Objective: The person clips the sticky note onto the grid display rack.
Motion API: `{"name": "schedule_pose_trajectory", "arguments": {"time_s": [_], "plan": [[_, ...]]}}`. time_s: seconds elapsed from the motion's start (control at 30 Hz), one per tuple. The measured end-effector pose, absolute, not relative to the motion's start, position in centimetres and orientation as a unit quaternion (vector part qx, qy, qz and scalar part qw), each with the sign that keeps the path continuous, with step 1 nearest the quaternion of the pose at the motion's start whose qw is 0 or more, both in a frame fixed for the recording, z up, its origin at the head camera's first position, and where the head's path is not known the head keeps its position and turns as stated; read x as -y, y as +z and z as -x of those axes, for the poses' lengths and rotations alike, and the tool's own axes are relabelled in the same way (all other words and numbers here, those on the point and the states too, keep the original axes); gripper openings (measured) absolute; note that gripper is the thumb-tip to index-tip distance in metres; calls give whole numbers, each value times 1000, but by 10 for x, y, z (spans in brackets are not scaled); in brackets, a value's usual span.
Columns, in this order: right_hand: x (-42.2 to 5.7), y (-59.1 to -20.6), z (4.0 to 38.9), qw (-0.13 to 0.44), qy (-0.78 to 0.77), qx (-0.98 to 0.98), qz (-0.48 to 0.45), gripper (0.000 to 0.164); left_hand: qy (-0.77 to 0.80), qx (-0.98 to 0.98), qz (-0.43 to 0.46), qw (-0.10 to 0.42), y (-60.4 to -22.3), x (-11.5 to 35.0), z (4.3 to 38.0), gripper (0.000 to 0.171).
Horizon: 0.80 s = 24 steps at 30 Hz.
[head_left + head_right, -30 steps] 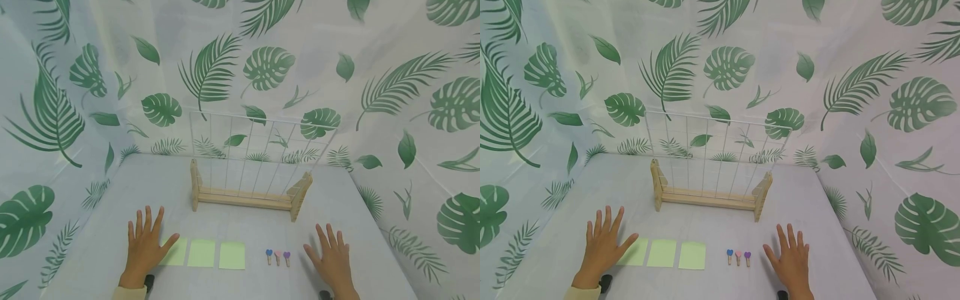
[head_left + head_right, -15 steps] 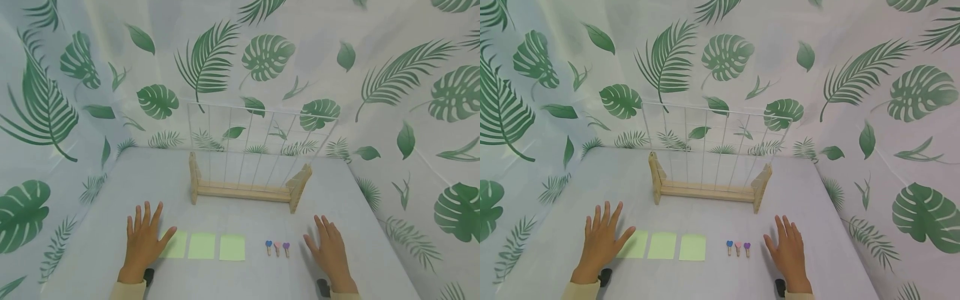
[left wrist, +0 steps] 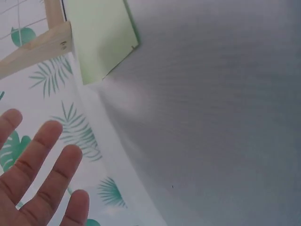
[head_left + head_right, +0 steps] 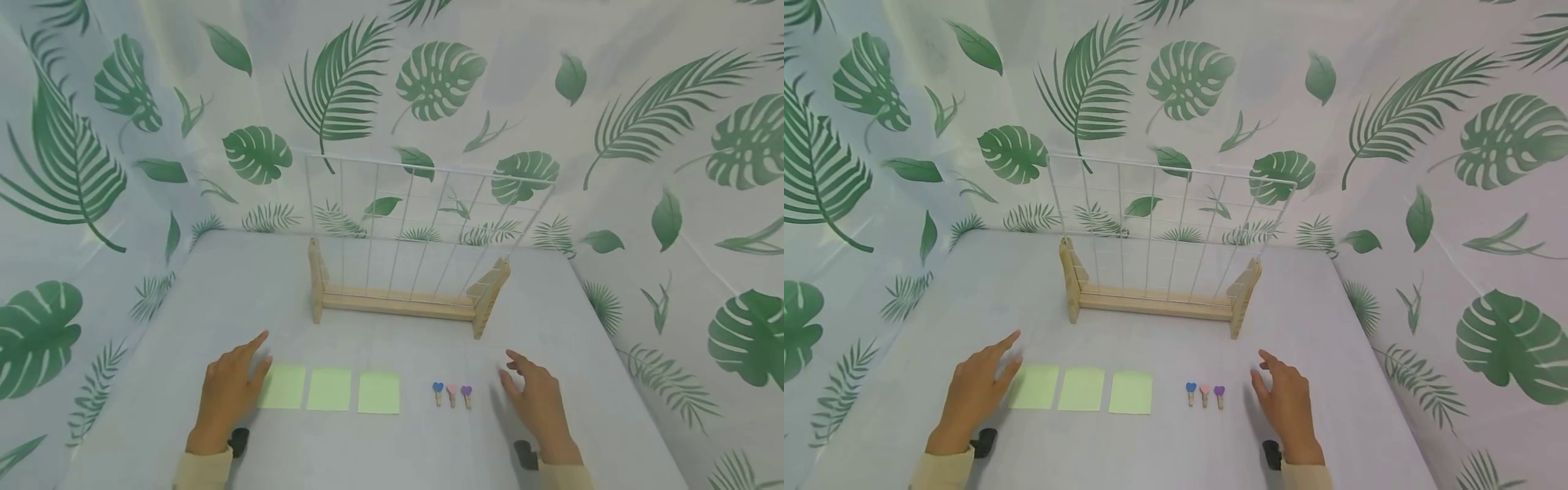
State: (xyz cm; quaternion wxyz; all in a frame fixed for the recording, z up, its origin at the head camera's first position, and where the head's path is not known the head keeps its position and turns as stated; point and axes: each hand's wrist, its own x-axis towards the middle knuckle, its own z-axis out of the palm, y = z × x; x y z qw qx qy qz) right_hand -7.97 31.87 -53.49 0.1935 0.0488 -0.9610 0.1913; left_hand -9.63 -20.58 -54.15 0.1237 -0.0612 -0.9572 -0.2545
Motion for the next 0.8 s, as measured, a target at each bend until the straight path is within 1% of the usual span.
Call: {"name": "schedule_pose_trajectory", "arguments": {"time_s": [0.23, 0.4, 0.5, 0.7, 0.8], "plan": [[-316, -527, 81, 168, 234, 956, -57, 33, -300, 948, 63, 92, -539, 213, 98, 50], [-312, -521, 80, 107, 267, 957, -44, 30, -330, 941, 52, 60, -541, 220, 97, 51], [-310, -520, 80, 84, 275, 957, -40, 29, -340, 938, 46, 45, -542, 223, 96, 53], [-308, -521, 83, 62, 292, 954, -37, 25, -367, 930, 19, 10, -542, 225, 95, 56], [-307, -522, 86, 64, 307, 948, -50, 23, -383, 924, 3, -9, -542, 227, 95, 57]]}}
